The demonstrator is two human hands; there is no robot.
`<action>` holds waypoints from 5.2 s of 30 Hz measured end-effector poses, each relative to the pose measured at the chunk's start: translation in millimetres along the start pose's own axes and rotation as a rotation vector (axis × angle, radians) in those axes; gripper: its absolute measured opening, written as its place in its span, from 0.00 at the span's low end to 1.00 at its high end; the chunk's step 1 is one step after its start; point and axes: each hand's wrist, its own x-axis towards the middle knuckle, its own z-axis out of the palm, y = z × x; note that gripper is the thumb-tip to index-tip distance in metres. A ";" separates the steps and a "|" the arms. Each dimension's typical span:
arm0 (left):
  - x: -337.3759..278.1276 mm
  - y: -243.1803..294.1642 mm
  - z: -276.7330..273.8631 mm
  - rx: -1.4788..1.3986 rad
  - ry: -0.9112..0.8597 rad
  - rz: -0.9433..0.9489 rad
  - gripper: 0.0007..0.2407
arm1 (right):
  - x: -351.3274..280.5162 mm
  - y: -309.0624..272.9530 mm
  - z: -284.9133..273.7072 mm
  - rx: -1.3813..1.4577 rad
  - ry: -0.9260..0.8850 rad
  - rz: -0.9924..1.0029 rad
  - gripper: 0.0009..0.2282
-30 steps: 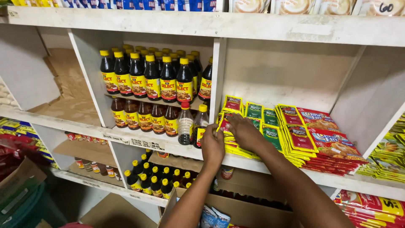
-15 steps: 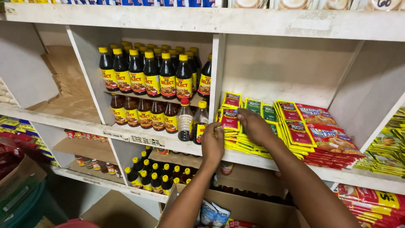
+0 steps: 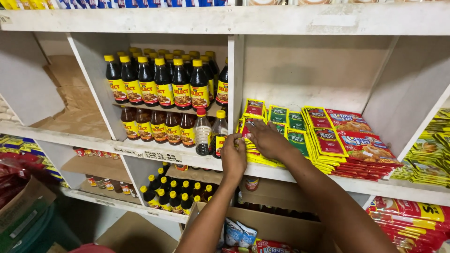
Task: Stocking small packets of seasoning and food items from a cardboard box onto store shelves.
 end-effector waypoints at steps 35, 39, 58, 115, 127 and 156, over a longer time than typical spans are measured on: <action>-383.7 -300.6 17.6 0.425 -1.157 -0.327 0.12 | -339.0 29.0 569.4 1.012 -0.160 0.265 0.05; -371.2 -316.6 16.9 0.542 -1.283 -0.339 0.10 | -320.7 -2.3 420.5 0.856 -0.432 0.437 0.07; -414.1 -320.1 18.8 0.510 -1.221 -0.765 0.14 | -342.9 -29.6 447.2 1.102 -0.632 0.737 0.07; -310.5 -34.9 -34.2 -1.196 -0.444 -1.487 0.18 | -318.3 -43.7 198.9 1.412 -0.168 0.929 0.14; -304.1 -16.0 -49.3 -0.746 -0.428 -1.165 0.15 | -304.8 -43.0 209.7 1.453 -0.132 0.852 0.15; 56.4 19.1 -3.1 -0.397 -0.109 -0.463 0.07 | 45.4 67.3 -0.6 1.297 0.265 0.625 0.08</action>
